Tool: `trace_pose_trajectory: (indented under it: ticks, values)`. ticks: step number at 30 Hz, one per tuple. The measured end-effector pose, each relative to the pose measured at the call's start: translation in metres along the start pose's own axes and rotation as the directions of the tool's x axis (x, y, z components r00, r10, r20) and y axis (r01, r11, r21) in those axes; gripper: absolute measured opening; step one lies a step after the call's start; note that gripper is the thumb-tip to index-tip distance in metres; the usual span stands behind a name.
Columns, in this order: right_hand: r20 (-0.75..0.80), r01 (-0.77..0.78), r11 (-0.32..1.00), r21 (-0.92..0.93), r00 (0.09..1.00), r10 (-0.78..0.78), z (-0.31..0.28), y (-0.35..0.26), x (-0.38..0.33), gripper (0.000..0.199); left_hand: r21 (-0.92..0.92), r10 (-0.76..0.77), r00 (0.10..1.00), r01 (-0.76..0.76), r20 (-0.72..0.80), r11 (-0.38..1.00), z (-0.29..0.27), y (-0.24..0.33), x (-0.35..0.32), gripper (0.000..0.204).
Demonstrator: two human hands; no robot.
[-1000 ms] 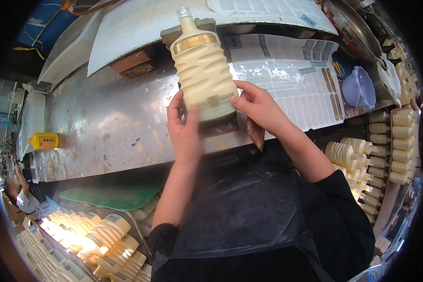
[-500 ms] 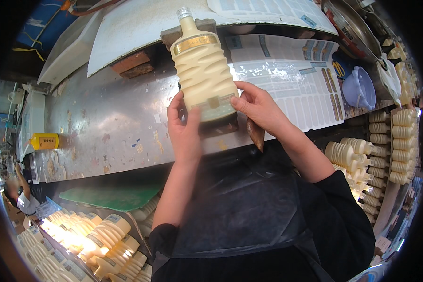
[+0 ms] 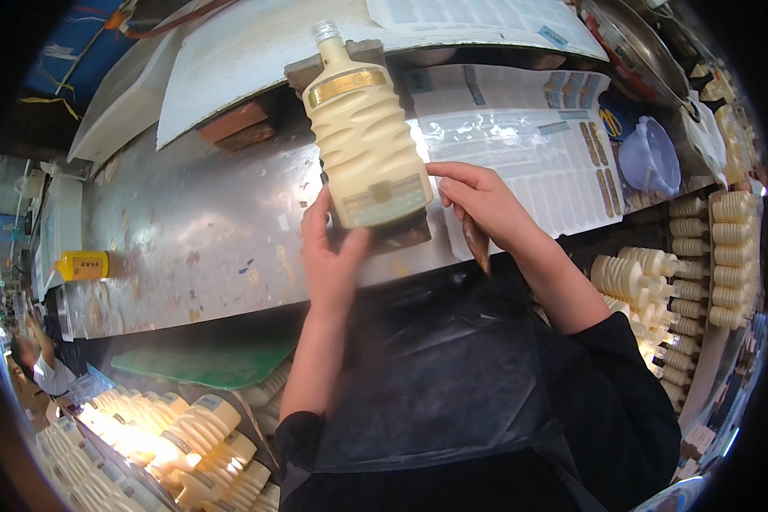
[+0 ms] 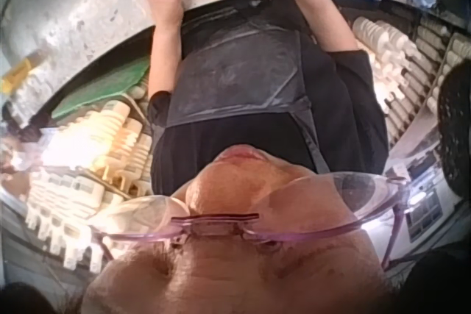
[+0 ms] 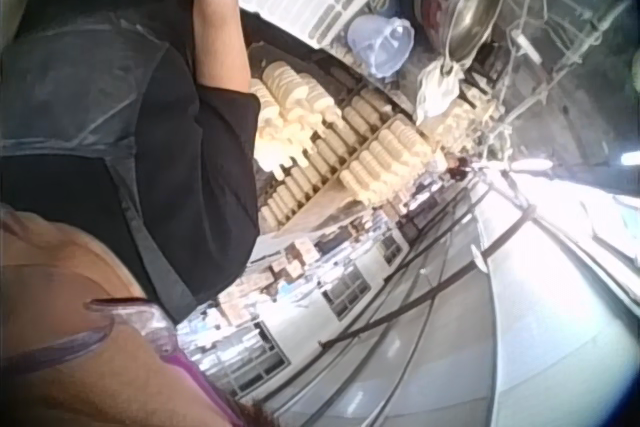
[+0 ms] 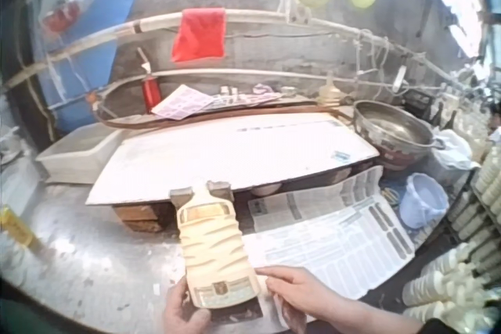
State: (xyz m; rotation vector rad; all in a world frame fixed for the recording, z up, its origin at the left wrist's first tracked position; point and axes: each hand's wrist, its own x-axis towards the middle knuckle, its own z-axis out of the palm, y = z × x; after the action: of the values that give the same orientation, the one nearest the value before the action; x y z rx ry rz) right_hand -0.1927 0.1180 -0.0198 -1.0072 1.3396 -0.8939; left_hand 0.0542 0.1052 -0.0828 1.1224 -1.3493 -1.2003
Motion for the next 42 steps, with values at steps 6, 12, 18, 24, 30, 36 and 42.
trace_pose_trajectory:
  ticks: [6,12,18,24,30,36,42]
  values:
    - [-0.036,-0.021,1.000,0.020,0.999,0.021,0.003,0.005,-0.002,0.043,0.324,0.184,0.982,-0.160,-0.045,0.932,0.005,0.007,0.001,0.074]
    - [-0.004,-0.092,0.977,0.192,0.996,0.094,0.001,0.009,0.003,0.046,0.495,0.443,0.894,-0.357,-0.063,0.792,0.012,0.019,0.004,0.075]
    - [-0.007,-0.088,0.979,0.183,0.996,0.091,0.003,0.009,0.004,0.048,0.554,0.519,0.851,-0.398,-0.075,0.731,0.015,0.020,0.005,0.074]
    - [-0.006,-0.078,0.980,0.184,0.997,0.081,0.004,0.008,0.004,0.049,0.577,0.528,0.847,-0.402,-0.061,0.712,0.014,0.020,0.005,0.075]
    - [0.007,-0.058,0.988,0.145,0.998,0.058,0.003,0.008,0.001,0.048,0.546,0.502,0.864,-0.404,-0.036,0.734,0.010,0.017,0.004,0.074]
    - [-0.038,-0.011,0.992,0.126,0.999,0.016,0.008,0.005,0.002,0.040,0.209,0.202,0.975,-0.180,-0.091,0.961,0.003,0.007,0.003,0.053]
    - [-0.037,0.007,0.990,0.138,0.999,-0.002,0.019,0.007,0.005,0.034,-0.191,-0.061,0.993,0.041,-0.099,0.981,0.014,0.018,0.005,0.040]
